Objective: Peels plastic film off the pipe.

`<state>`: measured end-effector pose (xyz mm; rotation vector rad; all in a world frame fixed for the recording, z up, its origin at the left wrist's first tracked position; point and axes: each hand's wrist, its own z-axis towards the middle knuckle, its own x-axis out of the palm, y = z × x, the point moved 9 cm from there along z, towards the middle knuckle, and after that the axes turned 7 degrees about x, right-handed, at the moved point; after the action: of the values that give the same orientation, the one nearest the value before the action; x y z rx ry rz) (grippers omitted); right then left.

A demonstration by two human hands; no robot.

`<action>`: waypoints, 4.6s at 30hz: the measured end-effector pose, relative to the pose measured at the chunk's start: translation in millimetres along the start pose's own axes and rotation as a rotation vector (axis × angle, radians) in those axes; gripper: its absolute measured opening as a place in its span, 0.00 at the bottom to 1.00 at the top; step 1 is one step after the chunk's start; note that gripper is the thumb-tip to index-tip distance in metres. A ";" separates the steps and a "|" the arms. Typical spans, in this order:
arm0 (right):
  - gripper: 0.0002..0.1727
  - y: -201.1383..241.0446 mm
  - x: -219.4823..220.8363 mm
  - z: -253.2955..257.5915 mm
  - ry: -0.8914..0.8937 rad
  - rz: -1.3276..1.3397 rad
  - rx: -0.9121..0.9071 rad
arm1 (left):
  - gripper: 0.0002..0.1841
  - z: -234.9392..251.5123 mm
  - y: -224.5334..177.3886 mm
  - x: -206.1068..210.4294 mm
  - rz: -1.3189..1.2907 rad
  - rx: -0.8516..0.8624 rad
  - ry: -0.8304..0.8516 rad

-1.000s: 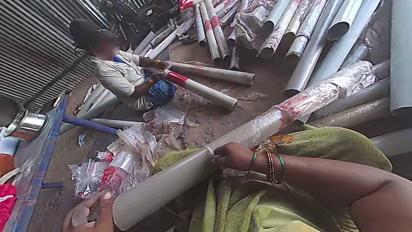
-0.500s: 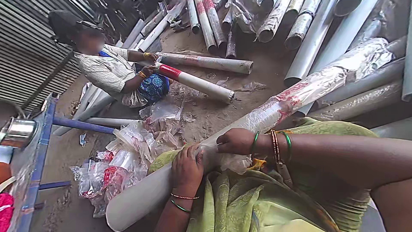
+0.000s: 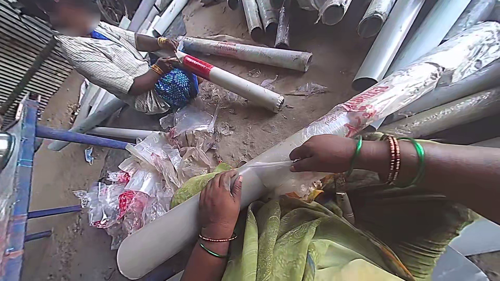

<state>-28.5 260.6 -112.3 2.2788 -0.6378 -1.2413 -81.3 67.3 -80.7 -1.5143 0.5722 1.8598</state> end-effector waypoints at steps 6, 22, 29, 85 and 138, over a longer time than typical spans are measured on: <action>0.16 -24.0 -12.7 -22.6 -0.032 -0.095 0.000 | 0.21 -0.3 2.0 0.4 -0.006 -0.020 0.020; 0.14 -60.3 -56.7 -69.7 -0.146 -0.166 0.066 | 0.20 -1.5 9.6 5.0 -0.084 -0.074 0.062; 0.14 -39.7 -85.5 -41.0 -0.353 -0.127 0.118 | 0.24 4.3 4.9 5.2 -0.079 -0.049 0.094; 0.22 -99.6 -20.7 31.4 -0.457 -0.084 0.263 | 0.25 88.9 -121.5 36.6 -0.266 1.188 0.336; 0.29 -105.0 -20.3 46.9 -0.420 -0.057 0.326 | 0.12 110.9 -91.9 -4.9 -0.182 1.015 -0.299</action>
<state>-60.1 346.7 -184.5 2.3126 -0.9909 -1.7798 -89.5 206.3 -43.4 -0.5782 0.9848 1.2669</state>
